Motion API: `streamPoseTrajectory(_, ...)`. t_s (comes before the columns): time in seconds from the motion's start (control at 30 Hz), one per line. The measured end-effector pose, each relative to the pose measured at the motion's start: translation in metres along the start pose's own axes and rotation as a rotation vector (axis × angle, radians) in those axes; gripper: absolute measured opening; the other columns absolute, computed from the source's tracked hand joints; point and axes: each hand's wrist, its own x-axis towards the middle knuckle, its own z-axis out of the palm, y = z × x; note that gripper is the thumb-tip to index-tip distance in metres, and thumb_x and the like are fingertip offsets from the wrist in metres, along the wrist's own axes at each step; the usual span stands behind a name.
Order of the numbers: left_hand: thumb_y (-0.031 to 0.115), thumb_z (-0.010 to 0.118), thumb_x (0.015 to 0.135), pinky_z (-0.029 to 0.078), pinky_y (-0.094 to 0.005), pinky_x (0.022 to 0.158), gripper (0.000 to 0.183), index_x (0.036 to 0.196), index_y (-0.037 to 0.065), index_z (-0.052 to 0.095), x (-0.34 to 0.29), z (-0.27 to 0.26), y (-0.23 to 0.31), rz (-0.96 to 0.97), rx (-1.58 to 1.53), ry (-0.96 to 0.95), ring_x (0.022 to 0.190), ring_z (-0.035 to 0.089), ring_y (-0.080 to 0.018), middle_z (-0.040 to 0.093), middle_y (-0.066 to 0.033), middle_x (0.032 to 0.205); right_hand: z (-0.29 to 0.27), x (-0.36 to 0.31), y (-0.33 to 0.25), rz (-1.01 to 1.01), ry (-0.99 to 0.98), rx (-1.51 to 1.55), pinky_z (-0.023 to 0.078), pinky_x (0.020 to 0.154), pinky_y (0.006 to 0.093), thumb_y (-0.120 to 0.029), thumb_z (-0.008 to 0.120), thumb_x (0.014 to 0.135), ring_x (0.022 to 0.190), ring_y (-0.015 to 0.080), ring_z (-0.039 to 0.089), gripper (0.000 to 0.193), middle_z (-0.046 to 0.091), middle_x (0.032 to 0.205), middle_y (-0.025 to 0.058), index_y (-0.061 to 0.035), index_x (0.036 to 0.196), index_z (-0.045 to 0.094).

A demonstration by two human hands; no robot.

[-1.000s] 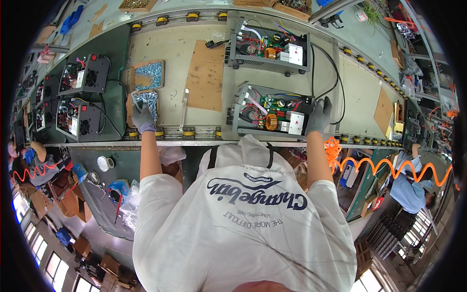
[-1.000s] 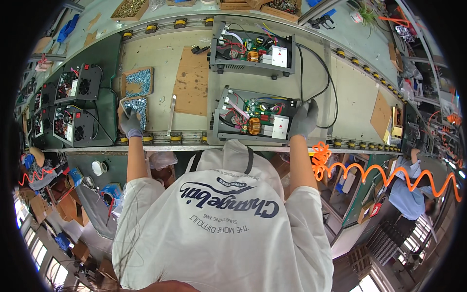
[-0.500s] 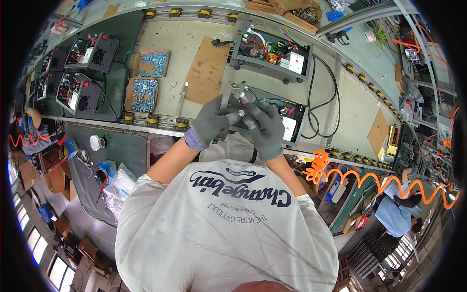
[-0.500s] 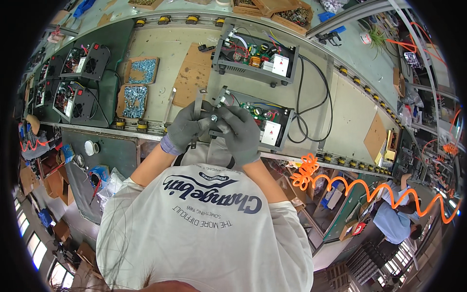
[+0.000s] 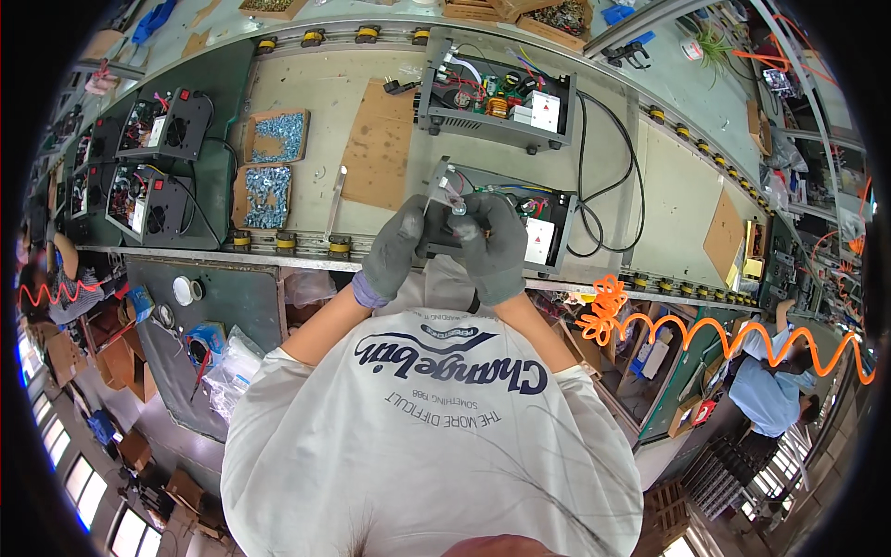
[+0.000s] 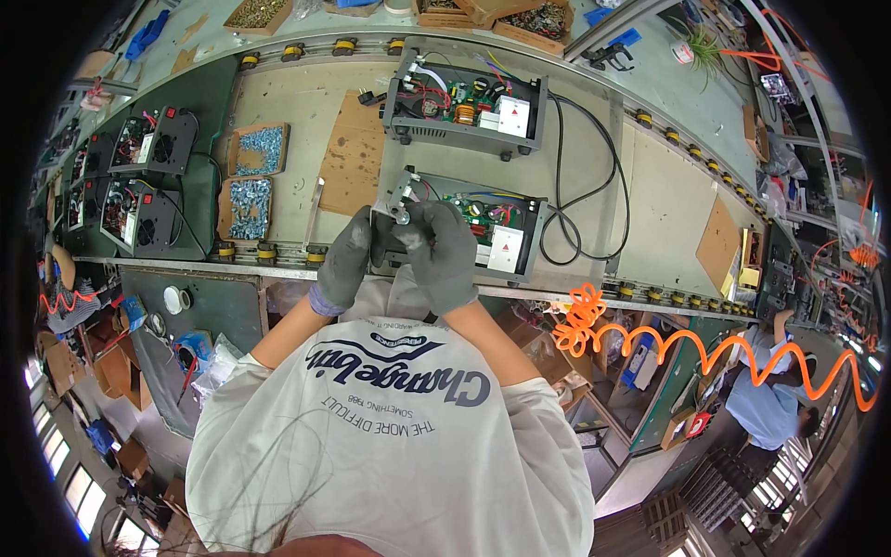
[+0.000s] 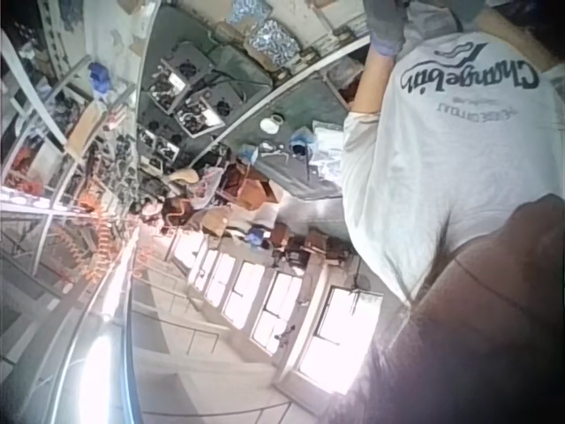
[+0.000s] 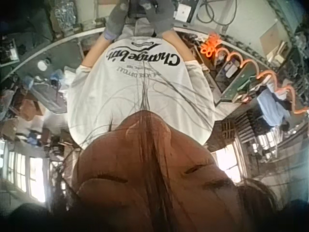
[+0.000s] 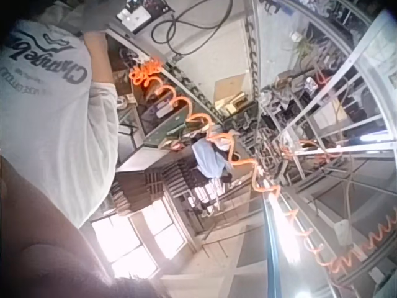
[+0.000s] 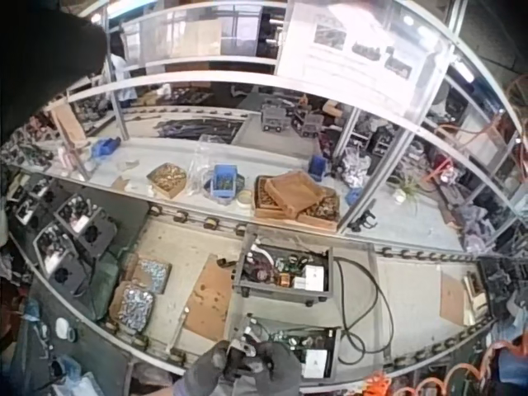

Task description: The person assembles electronic devices on a workbench. They use a screwdriver to tighten screws, connect wires, and place components into metal enclosures. The person handles multiple units, moving them between workstations and organizing parts.

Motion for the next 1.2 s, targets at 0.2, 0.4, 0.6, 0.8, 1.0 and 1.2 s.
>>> streamPoseTrajectory(0.2,0.059,0.034,0.104,0.041,-0.0234,0.065,0.069,0.138,0.0,0.046,-0.007,0.008,-0.014,-0.01,0.015,0.002,0.074,0.046,-0.0079,0.055,-0.0005,0.091,0.018,-0.015,0.009,0.141,0.141,0.254,0.049,0.064,0.0337,-0.035,0.071,0.091,0.067,0.0228,0.061,0.034,0.064,0.083,0.0108,-0.0019,0.095,0.065)
streamPoseTrajectory(0.4,0.05,0.038,0.106,0.045,-0.0259,0.071,0.064,0.147,0.002,0.039,-0.007,0.023,-0.02,-0.055,-0.048,0.016,0.08,0.052,-0.0109,0.056,-0.0024,0.095,0.025,-0.021,0.003,0.385,0.166,0.385,0.048,0.065,0.0305,-0.04,0.064,0.096,0.07,0.0137,0.058,0.041,0.064,0.084,0.0056,0.0007,0.101,0.064)
streamPoseTrajectory(0.6,0.034,0.052,0.104,0.05,-0.0334,0.081,0.036,0.112,0.0,0.058,-0.006,0.015,-0.044,-0.096,0.234,-0.057,0.089,0.058,-0.0173,0.062,-0.0099,0.098,0.018,-0.012,0.017,0.362,0.064,0.561,0.048,0.064,0.0273,-0.046,0.055,0.1,0.074,0.0117,0.057,0.05,0.063,0.091,0.0037,0.001,0.116,0.055)
streamPoseTrajectory(0.8,0.037,0.081,0.076,0.053,-0.0396,0.087,0.082,0.141,0.005,0.043,-0.011,-0.009,-0.071,-0.125,0.86,0.286,0.103,0.06,-0.0299,0.056,-0.0156,0.121,-0.01,0.006,0.056,0.38,-0.404,0.069,0.052,0.076,0.0359,-0.035,0.061,0.097,0.084,0.0263,0.067,0.033,0.069,0.098,0.0113,-0.0056,0.111,0.06)
streamPoseTrajectory(1.0,0.038,0.089,0.062,0.043,-0.0447,0.108,0.13,0.156,0.005,0.006,-0.011,-0.008,-0.122,-0.16,0.997,0.144,0.131,0.041,-0.0393,0.034,-0.0263,0.14,0.018,0.01,0.075,0.422,-0.774,-0.575,0.053,0.086,0.0438,-0.02,0.064,0.084,0.098,0.034,0.068,0.031,0.071,0.105,0.014,-0.0205,0.115,0.069)
streamPoseTrajectory(1.2,0.035,0.09,0.061,0.043,-0.0439,0.108,0.128,0.155,0.004,0.009,-0.009,-0.015,-0.129,-0.194,0.89,0.111,0.131,0.04,-0.0391,0.034,-0.0245,0.142,0.046,0.011,0.087,0.505,-0.818,-0.573,0.054,0.089,0.0436,-0.025,0.063,0.087,0.104,0.0322,0.068,0.028,0.071,0.11,0.0127,-0.0171,0.112,0.072)
